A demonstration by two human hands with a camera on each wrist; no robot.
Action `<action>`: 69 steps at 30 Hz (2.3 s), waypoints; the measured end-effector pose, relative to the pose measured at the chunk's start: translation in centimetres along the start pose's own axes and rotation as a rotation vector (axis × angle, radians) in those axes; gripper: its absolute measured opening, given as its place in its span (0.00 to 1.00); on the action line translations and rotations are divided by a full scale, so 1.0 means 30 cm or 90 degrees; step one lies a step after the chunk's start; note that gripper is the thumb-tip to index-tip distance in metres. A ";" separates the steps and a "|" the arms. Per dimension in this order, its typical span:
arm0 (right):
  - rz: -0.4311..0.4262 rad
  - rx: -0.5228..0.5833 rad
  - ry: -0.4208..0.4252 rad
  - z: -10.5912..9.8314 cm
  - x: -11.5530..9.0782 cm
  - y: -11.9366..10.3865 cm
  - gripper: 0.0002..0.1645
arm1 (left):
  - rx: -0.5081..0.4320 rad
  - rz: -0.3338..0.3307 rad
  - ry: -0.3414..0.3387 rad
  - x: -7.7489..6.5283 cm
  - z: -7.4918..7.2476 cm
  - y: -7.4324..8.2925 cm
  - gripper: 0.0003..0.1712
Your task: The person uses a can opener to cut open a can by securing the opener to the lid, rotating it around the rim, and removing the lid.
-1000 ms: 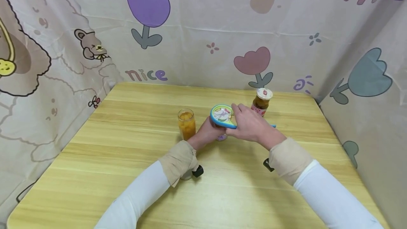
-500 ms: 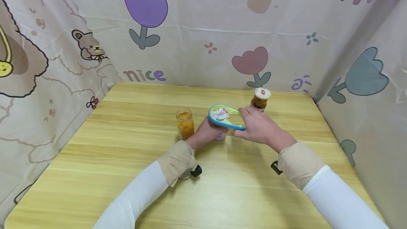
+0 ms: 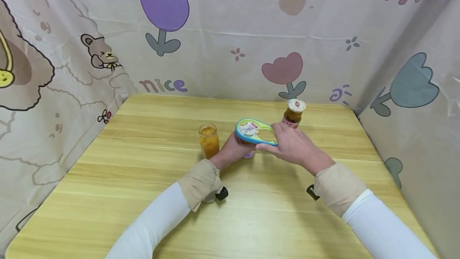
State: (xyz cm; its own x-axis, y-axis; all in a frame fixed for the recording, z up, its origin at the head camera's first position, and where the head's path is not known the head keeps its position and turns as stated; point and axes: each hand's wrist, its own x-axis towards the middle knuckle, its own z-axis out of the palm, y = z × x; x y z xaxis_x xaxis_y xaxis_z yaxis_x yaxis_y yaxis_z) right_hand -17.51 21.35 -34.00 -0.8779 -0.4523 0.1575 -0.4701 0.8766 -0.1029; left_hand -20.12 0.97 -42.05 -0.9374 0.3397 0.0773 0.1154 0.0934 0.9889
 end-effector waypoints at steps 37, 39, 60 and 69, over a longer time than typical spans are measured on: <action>-0.130 -0.012 0.022 0.015 0.042 0.083 0.37 | -0.006 -0.006 -0.022 0.016 -0.007 0.002 0.38; -0.150 -0.018 0.032 0.016 0.046 0.088 0.37 | -0.016 -0.005 -0.035 0.018 -0.011 0.001 0.37; -0.244 -0.045 0.021 0.003 0.088 0.148 0.43 | 0.005 0.009 -0.112 0.032 -0.040 -0.002 0.36; -0.321 -0.085 0.087 0.017 0.119 0.179 0.44 | -0.041 0.012 -0.124 0.039 -0.040 -0.005 0.33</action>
State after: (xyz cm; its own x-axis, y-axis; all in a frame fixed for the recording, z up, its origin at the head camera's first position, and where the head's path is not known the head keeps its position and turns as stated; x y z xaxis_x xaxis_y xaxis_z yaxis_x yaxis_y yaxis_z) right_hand -23.20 24.35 -34.49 -0.5225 -0.8047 0.2820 -0.8067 0.5736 0.1421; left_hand -21.64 0.23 -41.97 -0.8535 0.5155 0.0754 0.1044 0.0275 0.9942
